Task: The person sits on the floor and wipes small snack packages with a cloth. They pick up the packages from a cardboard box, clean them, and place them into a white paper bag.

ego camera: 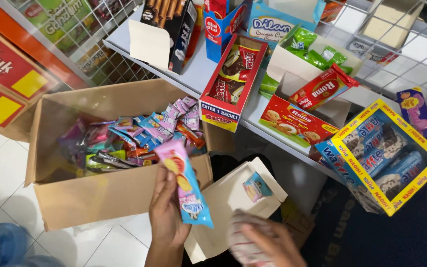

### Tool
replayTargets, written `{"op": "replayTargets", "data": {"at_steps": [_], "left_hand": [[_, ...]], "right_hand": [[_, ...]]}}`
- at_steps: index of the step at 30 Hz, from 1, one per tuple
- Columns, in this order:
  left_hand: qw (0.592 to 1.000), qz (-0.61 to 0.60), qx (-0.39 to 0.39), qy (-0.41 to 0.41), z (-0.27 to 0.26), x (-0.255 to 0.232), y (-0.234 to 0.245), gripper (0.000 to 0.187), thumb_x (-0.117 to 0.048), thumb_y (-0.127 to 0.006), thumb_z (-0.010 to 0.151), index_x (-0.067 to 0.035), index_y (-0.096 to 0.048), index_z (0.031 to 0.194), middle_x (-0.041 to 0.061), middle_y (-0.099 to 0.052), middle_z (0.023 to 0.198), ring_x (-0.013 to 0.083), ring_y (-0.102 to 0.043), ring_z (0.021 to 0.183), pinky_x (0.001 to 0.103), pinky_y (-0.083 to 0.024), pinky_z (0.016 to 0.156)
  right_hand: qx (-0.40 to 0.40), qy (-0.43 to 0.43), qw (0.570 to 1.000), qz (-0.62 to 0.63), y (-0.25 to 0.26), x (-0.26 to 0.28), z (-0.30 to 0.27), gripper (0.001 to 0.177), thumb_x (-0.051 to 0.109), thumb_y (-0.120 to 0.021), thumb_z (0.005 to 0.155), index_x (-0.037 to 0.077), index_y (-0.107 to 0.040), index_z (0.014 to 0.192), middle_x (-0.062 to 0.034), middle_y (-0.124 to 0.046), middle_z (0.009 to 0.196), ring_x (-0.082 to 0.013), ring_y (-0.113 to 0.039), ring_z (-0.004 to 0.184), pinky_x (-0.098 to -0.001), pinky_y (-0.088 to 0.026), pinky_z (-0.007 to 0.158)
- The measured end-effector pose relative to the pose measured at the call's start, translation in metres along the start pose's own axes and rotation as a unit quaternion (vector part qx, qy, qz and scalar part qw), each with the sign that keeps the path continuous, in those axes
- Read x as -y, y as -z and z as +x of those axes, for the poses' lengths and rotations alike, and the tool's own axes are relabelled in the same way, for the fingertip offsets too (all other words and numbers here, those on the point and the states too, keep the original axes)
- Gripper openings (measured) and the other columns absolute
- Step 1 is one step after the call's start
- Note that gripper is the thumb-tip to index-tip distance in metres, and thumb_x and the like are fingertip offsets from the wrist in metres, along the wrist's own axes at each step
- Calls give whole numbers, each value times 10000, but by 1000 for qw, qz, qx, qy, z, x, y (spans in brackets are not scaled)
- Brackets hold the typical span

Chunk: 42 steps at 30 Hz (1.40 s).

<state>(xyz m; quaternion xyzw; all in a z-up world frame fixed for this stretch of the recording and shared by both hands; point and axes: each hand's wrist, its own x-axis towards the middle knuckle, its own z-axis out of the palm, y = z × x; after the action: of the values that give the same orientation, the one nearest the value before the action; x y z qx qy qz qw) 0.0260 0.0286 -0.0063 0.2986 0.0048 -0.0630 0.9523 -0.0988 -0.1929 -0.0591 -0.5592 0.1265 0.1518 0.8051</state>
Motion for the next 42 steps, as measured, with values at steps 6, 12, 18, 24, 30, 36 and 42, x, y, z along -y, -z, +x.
{"op": "replayTargets", "data": {"at_steps": [6, 12, 18, 24, 30, 36, 42], "left_hand": [[990, 90, 59, 92, -14, 24, -25, 718, -179, -518, 1102, -164, -214, 1751, 177, -591, 1409, 223, -557, 1027, 366, -454, 874], [964, 225, 126, 66, -18, 10, -24, 709, -382, -508, 1091, 115, -373, 1580, 233, -468, 1620, 336, -446, 1484, 438, -322, 1236], [952, 107, 272, 92, -22, 1, -53, 1149, -735, -565, 959, 75, -160, 1666, 214, -260, 1739, 285, -260, 1637, 414, -182, 1348], [974, 53, 177, 133, -17, 6, -39, 1140, -529, -710, 920, -78, -53, 1735, 215, -273, 1668, 321, -391, 1429, 483, -264, 1189], [968, 7, 196, 155, -16, 10, -47, 1070, -425, -709, 913, -34, -57, 1666, 194, -228, 1706, 291, -256, 1565, 401, -148, 1286], [910, 195, 303, 206, -33, -6, -64, 1075, -547, -642, 977, 17, -67, 1689, 167, -133, 1797, 267, -146, 1668, 383, -57, 1330], [945, 114, 242, 190, -32, -3, -57, 1245, -663, -685, 862, -67, 41, 1679, 165, -115, 1762, 296, -192, 1616, 417, -135, 1280]], "right_hand": [[-174, 410, 835, -323, -85, 15, -9, 552, 124, -774, 758, 136, -713, 1306, -193, -687, 1256, -301, -727, 1175, -388, -556, 1006], [-230, 452, 755, -415, -103, 59, -12, 590, 46, -700, 658, 152, -730, 1238, -181, -661, 1220, -315, -687, 1121, -414, -546, 991], [-309, 440, 739, -405, -101, 119, 5, 558, -43, -672, 735, 77, -688, 1279, -172, -677, 1252, -337, -689, 1157, -416, -559, 996], [-184, 426, 774, -430, -95, 29, -3, 454, 63, -796, 734, 232, -809, 1155, -125, -661, 1173, -240, -701, 1047, -337, -585, 873], [-308, 442, 713, -448, -118, 61, -13, 391, 63, -761, 784, 237, -791, 1134, -85, -649, 1194, -240, -679, 1073, -340, -556, 912], [-368, 411, 711, -436, -84, 119, -4, 559, -23, -658, 751, 100, -694, 1295, -203, -605, 1316, -333, -652, 1216, -403, -542, 1017], [-247, 159, 956, 18, -72, -48, 8, 826, 35, -908, 749, 128, -574, 1499, -274, -766, 1100, -344, -750, 998, -431, -615, 906]]}}
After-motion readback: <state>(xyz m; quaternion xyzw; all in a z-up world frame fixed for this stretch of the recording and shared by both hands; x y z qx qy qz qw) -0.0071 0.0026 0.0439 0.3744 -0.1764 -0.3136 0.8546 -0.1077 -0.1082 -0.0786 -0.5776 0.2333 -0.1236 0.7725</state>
